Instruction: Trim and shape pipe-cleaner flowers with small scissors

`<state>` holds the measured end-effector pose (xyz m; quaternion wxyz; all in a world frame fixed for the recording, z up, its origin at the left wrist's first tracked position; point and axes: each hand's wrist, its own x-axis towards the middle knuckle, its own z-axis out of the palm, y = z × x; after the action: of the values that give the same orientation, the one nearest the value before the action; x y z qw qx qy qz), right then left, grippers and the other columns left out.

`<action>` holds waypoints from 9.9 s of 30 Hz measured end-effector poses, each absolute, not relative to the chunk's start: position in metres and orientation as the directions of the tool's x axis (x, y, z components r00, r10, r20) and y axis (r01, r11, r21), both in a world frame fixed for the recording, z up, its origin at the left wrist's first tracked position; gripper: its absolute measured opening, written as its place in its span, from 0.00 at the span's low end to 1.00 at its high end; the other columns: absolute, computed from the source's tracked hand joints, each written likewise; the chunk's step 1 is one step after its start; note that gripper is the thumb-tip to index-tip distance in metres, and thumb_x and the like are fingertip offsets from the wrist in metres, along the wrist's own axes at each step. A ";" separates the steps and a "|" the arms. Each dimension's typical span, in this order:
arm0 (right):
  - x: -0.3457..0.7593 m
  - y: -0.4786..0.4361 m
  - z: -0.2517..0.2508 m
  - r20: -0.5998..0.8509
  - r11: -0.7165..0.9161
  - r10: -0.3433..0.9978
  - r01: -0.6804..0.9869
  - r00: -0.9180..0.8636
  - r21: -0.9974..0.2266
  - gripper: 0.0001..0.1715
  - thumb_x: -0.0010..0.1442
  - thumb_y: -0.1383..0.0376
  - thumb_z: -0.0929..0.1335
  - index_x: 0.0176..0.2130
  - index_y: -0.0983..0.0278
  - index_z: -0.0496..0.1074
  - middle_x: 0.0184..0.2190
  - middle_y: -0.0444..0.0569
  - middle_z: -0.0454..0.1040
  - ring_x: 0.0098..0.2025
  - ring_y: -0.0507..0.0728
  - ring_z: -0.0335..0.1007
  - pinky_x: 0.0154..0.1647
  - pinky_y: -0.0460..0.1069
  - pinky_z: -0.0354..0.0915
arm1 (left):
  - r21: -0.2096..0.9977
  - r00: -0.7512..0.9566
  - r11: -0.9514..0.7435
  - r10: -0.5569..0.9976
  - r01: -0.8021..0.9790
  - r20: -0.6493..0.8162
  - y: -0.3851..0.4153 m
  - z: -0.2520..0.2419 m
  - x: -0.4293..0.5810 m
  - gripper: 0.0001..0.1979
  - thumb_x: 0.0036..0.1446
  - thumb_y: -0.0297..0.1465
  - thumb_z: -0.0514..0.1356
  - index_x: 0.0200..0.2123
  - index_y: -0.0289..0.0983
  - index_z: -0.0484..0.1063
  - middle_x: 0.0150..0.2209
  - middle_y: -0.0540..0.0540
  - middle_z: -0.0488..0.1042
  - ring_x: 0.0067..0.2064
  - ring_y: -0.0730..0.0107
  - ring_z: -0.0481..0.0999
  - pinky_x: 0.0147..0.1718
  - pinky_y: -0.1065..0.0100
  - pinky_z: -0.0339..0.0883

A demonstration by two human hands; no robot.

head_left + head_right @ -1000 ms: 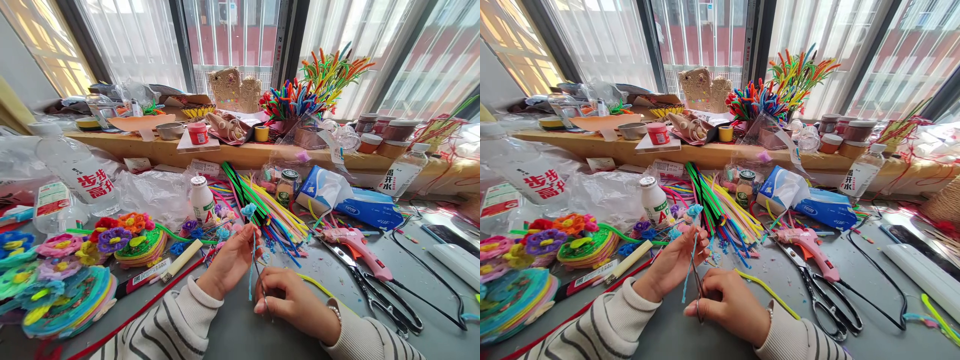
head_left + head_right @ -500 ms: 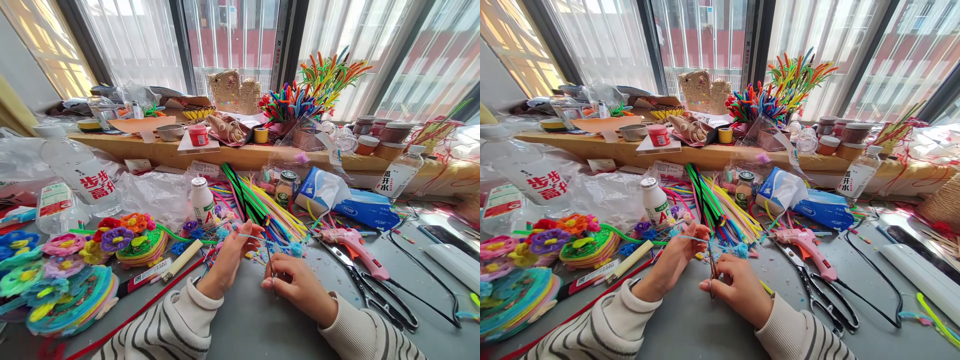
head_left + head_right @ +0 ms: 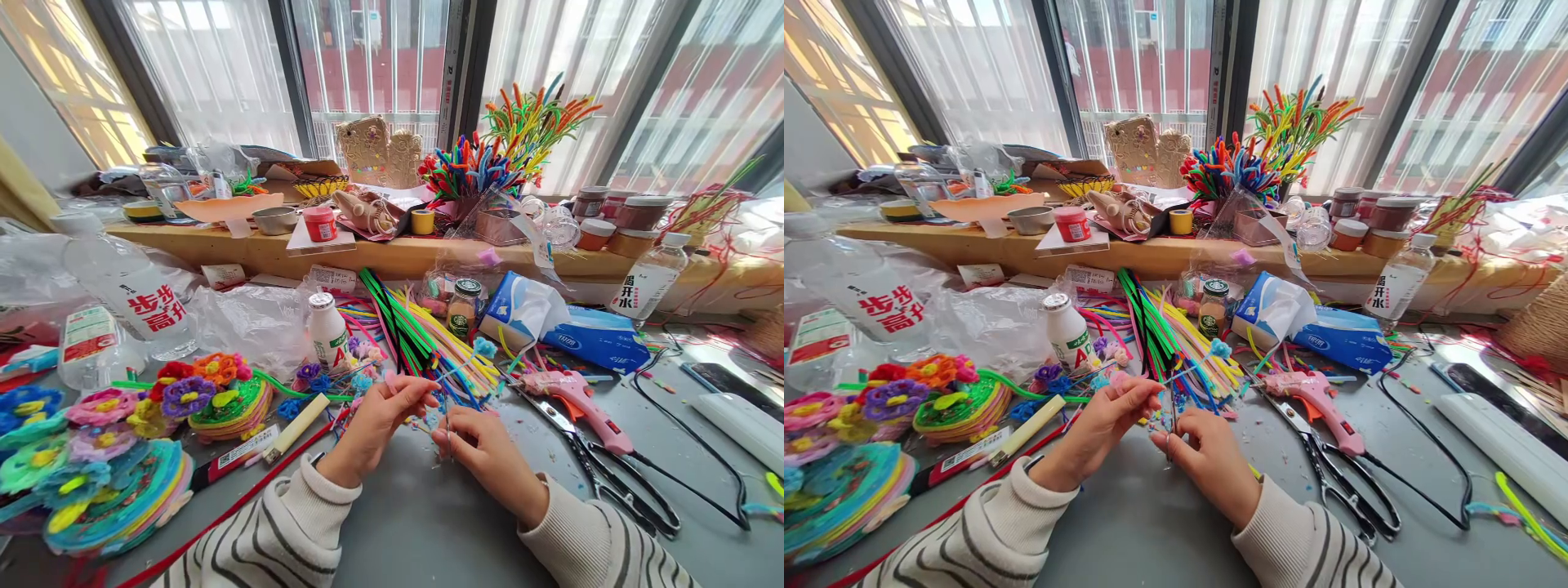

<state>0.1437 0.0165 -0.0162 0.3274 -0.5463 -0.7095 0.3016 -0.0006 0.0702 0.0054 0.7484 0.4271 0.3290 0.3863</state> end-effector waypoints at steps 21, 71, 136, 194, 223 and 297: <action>0.141 0.019 -0.018 0.101 0.187 0.978 0.557 -0.181 -0.809 0.24 0.55 0.55 0.60 0.18 0.68 0.66 0.20 0.45 0.66 0.25 0.51 0.60 0.27 0.45 0.54 | 0.986 0.458 0.163 0.879 -0.028 -0.132 0.072 -0.003 0.004 0.09 0.45 0.35 0.58 0.24 0.34 0.68 0.22 0.50 0.71 0.27 0.73 0.69 0.29 0.72 0.60; 0.147 0.020 -0.023 0.194 0.254 0.966 0.499 -0.169 -0.828 0.30 0.57 0.52 0.56 0.16 0.66 0.68 0.18 0.45 0.66 0.24 0.49 0.62 0.29 0.44 0.57 | 0.992 0.507 0.110 0.853 0.053 -0.122 0.070 -0.005 0.006 0.09 0.42 0.34 0.59 0.18 0.34 0.69 0.18 0.52 0.65 0.23 0.76 0.60 0.25 0.73 0.55; 0.142 0.018 -0.023 0.166 0.259 0.944 0.330 -0.284 -0.908 0.35 0.51 0.42 0.50 0.16 0.66 0.59 0.17 0.44 0.60 0.23 0.50 0.56 0.26 0.45 0.54 | 0.902 0.543 0.338 0.826 -0.270 -0.147 0.066 -0.006 0.004 0.07 0.45 0.32 0.59 0.23 0.33 0.70 0.19 0.52 0.66 0.22 0.80 0.63 0.24 0.76 0.56; 0.143 0.013 -0.022 0.166 0.369 0.887 0.446 -0.432 -0.815 0.37 0.51 0.41 0.47 0.15 0.66 0.59 0.17 0.45 0.61 0.22 0.50 0.57 0.26 0.45 0.55 | 0.810 0.457 0.394 0.871 -0.434 -0.179 0.065 0.004 0.002 0.08 0.41 0.29 0.61 0.20 0.35 0.63 0.25 0.53 0.60 0.29 0.79 0.62 0.26 0.76 0.57; 0.143 0.011 -0.021 0.113 0.286 0.838 0.254 -0.534 -0.924 0.36 0.52 0.43 0.49 0.14 0.66 0.59 0.14 0.43 0.60 0.20 0.48 0.55 0.25 0.44 0.55 | 0.859 0.484 0.310 0.871 -0.407 -0.085 0.069 -0.002 0.002 0.08 0.45 0.31 0.59 0.19 0.36 0.63 0.26 0.52 0.62 0.31 0.76 0.61 0.32 0.74 0.55; 0.145 0.016 -0.026 0.210 0.302 0.918 0.251 -0.337 -0.919 0.33 0.53 0.45 0.53 0.13 0.66 0.57 0.13 0.42 0.58 0.19 0.48 0.55 0.24 0.44 0.54 | 0.938 0.727 0.345 0.651 -0.027 -0.219 0.067 -0.004 0.001 0.10 0.43 0.33 0.60 0.19 0.33 0.65 0.16 0.54 0.59 0.19 0.82 0.53 0.19 0.73 0.42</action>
<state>0.1449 0.0164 -0.0259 0.3978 -0.4164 -0.7021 0.4189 0.0006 0.0669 -0.0044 0.7649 0.5274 0.2960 0.2217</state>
